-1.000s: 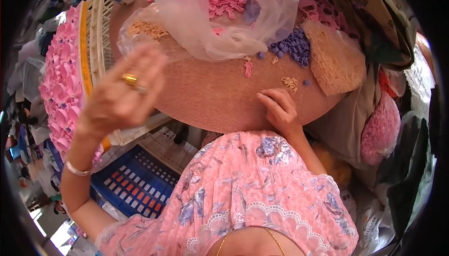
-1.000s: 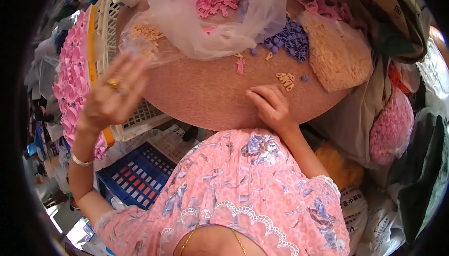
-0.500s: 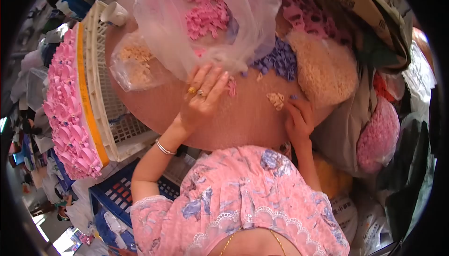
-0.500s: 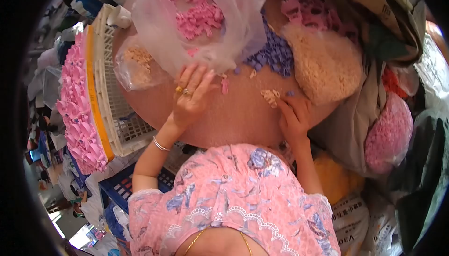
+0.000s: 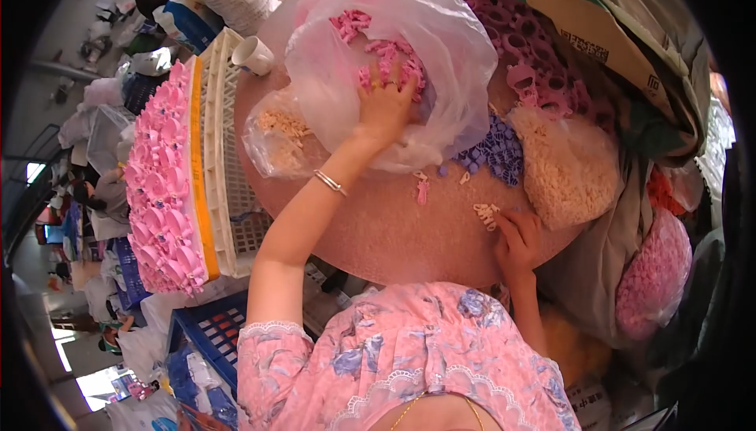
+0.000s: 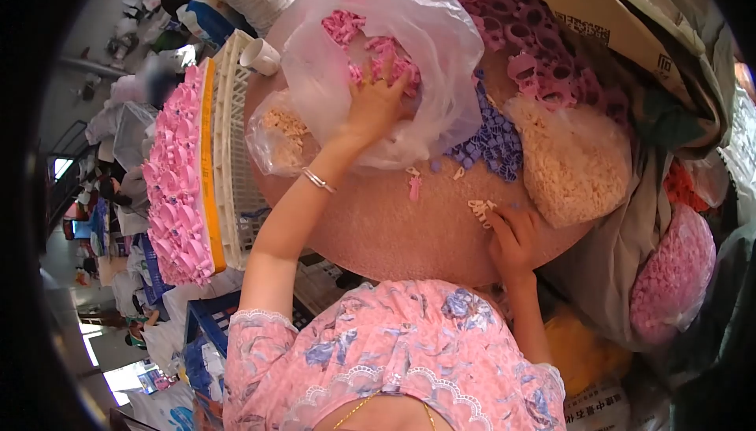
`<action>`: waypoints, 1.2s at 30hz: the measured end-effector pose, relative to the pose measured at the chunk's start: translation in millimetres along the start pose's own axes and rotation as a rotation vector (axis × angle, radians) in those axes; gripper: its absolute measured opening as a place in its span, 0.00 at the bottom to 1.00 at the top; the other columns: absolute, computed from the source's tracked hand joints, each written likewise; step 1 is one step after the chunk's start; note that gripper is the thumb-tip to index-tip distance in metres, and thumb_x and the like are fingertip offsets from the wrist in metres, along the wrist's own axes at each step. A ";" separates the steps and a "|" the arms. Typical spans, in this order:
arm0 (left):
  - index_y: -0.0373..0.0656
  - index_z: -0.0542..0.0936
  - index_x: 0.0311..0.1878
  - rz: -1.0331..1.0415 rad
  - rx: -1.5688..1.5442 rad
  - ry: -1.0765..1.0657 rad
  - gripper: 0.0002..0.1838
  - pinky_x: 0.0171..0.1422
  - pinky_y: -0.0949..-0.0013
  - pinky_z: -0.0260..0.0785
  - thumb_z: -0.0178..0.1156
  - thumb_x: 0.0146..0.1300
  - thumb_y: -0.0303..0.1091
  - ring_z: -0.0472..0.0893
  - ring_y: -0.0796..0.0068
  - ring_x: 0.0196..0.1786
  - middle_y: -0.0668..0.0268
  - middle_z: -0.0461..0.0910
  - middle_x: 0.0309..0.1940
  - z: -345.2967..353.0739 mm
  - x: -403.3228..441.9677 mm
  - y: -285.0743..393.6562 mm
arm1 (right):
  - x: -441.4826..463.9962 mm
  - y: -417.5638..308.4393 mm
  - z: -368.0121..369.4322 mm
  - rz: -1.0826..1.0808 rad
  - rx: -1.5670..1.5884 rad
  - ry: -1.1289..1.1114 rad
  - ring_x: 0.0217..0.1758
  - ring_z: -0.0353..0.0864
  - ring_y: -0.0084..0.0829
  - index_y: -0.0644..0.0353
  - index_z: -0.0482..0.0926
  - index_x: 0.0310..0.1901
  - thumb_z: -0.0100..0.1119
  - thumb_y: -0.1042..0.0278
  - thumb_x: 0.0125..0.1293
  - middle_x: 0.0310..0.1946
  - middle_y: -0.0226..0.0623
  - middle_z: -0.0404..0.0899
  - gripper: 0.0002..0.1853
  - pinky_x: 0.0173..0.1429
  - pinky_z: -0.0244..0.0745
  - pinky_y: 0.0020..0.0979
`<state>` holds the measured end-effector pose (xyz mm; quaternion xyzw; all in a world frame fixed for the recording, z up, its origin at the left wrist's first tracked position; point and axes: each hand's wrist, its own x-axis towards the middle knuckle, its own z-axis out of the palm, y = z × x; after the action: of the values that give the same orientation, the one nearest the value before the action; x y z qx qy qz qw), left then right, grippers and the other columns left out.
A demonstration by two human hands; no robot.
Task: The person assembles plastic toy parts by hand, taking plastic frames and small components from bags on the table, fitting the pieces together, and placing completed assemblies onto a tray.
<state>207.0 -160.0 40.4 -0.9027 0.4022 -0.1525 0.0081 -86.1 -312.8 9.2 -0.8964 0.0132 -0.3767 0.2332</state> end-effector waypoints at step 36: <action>0.35 0.82 0.57 -0.349 -0.705 0.384 0.18 0.59 0.56 0.76 0.67 0.68 0.35 0.85 0.51 0.53 0.52 0.85 0.52 -37.7 -219.9 66.7 | 41.8 -73.1 30.7 0.242 0.511 -0.429 0.54 0.83 0.45 0.59 0.81 0.55 0.78 0.72 0.52 0.59 0.50 0.75 0.27 0.53 0.82 0.38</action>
<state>9.5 -40.8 8.1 -0.8600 0.2653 -0.1699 -0.4015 -46.4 -243.5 49.9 -0.8597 -0.0246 -0.1405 0.4905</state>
